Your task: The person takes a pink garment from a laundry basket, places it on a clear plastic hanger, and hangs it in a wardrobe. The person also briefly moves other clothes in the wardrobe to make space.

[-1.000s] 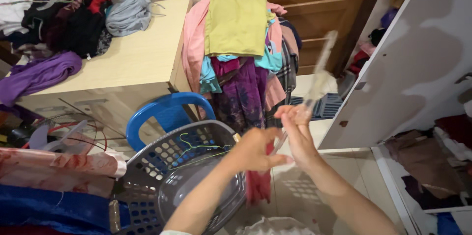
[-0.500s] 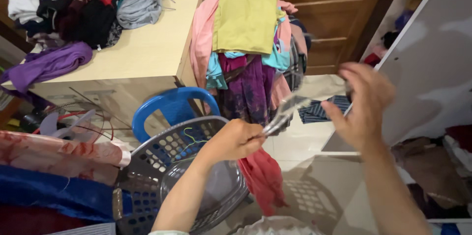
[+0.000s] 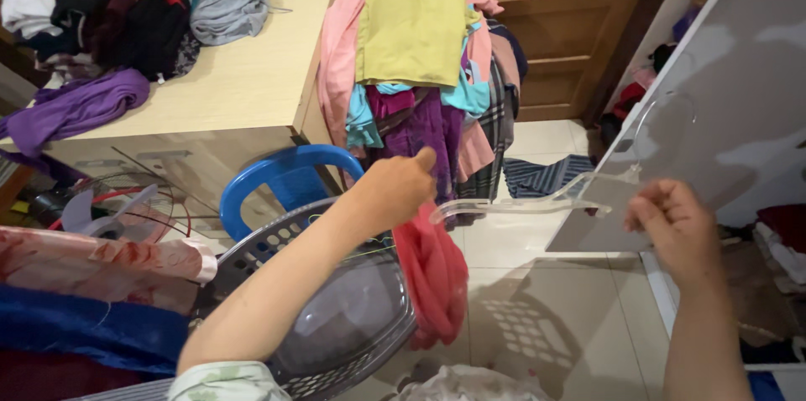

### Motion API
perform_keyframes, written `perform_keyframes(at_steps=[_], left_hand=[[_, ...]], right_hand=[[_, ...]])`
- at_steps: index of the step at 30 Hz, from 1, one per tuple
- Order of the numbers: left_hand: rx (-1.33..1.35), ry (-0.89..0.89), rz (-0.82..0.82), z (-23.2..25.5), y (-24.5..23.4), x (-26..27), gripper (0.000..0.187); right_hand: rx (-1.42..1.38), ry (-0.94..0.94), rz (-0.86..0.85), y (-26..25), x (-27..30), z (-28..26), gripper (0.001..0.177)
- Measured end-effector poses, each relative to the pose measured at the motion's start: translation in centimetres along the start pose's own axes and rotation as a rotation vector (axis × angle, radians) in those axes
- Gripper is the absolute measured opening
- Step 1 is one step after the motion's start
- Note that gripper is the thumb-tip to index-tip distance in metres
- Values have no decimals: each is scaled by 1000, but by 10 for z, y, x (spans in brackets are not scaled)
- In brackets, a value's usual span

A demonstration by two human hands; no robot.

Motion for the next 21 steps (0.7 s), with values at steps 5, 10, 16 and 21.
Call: perform_keyframes(at_steps=[5,10,16,21], left_hand=[[-245,-150,106,1,-2,-11,7],[-203,-201,165,-1,-5,-8,12],[-184,-416,236,-18,-1,-2,15],[201,-414,456,-23,6,4,22]], right_hand=[[-33,-24,53,12,20,11,9],[94,-104,186,50,41,-8,11],[21,-198,237,58,52,-35,10],[105,-269,163,86,62,-41,8]])
Point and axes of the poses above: each hand's wrist, its own x-axis away from the middle knuckle, its own y-axis out of the palm, z = x × y, the point moved 5 cm from there along -x, towards the middle knuckle, and after that the axes turned 9 degrees about z, right-handed, at the moved point
